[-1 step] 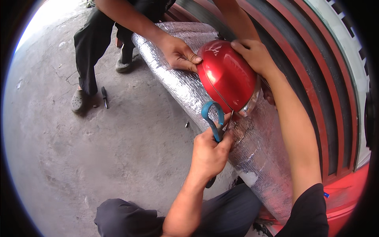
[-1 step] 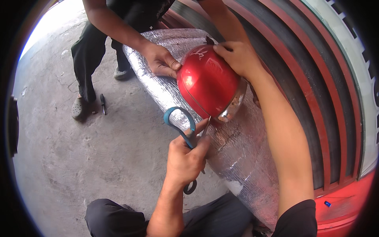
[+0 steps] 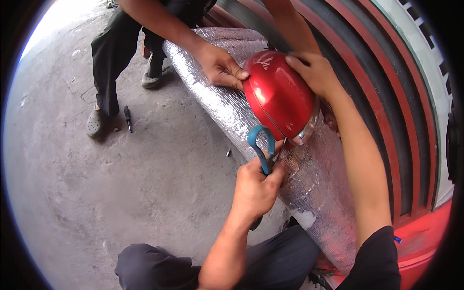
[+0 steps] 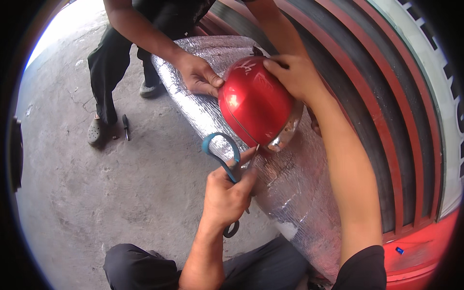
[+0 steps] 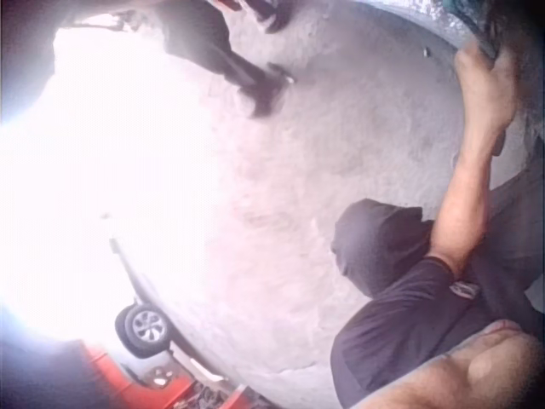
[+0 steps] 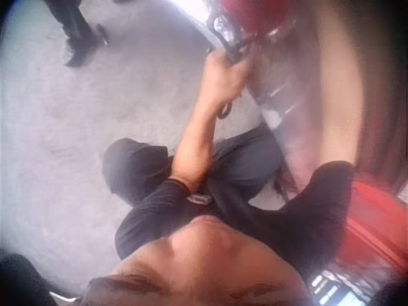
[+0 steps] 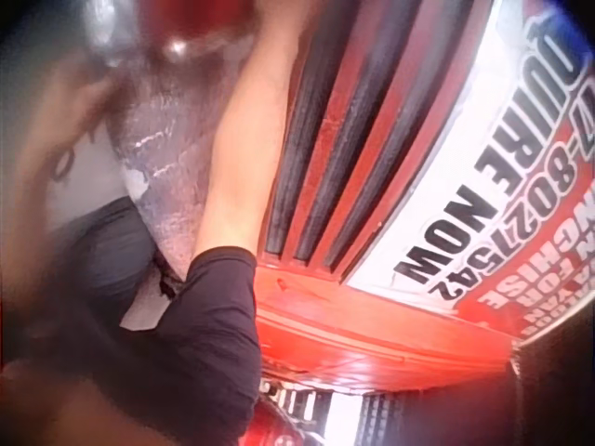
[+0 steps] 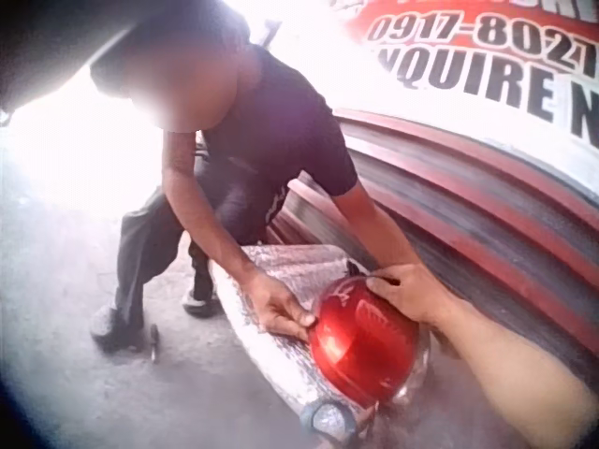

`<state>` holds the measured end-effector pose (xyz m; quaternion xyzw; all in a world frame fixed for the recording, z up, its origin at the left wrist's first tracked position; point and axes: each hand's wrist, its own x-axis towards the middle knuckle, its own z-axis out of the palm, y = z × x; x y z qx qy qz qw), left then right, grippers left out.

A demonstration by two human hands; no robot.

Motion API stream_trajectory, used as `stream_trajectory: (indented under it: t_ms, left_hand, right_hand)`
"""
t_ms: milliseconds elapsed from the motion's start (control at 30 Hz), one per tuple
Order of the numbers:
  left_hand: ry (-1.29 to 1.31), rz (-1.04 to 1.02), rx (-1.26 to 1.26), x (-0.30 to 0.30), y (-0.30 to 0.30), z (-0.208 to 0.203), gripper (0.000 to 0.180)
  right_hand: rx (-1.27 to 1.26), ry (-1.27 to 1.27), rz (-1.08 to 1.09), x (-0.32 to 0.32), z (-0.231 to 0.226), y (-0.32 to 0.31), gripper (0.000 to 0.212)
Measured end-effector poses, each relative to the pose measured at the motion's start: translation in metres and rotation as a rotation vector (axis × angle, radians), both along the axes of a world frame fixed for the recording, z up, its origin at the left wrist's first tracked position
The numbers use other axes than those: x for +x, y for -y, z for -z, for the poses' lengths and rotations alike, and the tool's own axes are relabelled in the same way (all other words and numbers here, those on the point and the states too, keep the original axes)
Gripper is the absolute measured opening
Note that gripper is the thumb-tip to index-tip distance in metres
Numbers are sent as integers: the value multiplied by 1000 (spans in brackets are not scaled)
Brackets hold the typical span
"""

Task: The person trims excess protective film from a red car side mirror using scissors and a screwdriver. They then walk to a tool drawer, retrieve a screwdriver, and return to the mirror to continue trimming and adjusting the film.

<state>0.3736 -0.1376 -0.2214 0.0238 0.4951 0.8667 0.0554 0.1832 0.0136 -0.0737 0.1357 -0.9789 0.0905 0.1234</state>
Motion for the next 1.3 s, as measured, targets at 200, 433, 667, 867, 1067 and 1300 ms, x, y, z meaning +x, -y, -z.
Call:
stream_trajectory:
  t_ms: [200, 433, 667, 867, 1067, 1300]
  left_hand:
    - [-256, -58, -141, -14, 0, 23, 32]
    - [-336, -93, -304, -12, 7, 6, 50]
    - [-337, -87, -347, -9, -13, -3, 59]
    - [-286, -129, -268, -8, -15, -6, 55]
    - [-264, -174, -262, -1, -31, -26, 49]
    - [-232, -216, -306, 0, -31, -31, 52]
  right_hand:
    - [438, -20, -296, 110, -5, 6, 106]
    - [478, -82, -278, 109, 4, 8, 107]
    - [469, -78, -326, 103, 4, 1, 106]
    - [409, -37, -263, 97, 11, 9, 109]
    - [483, -84, -195, 106, 9, -9, 112]
    - [397, -73, -128, 107, 14, -6, 112]
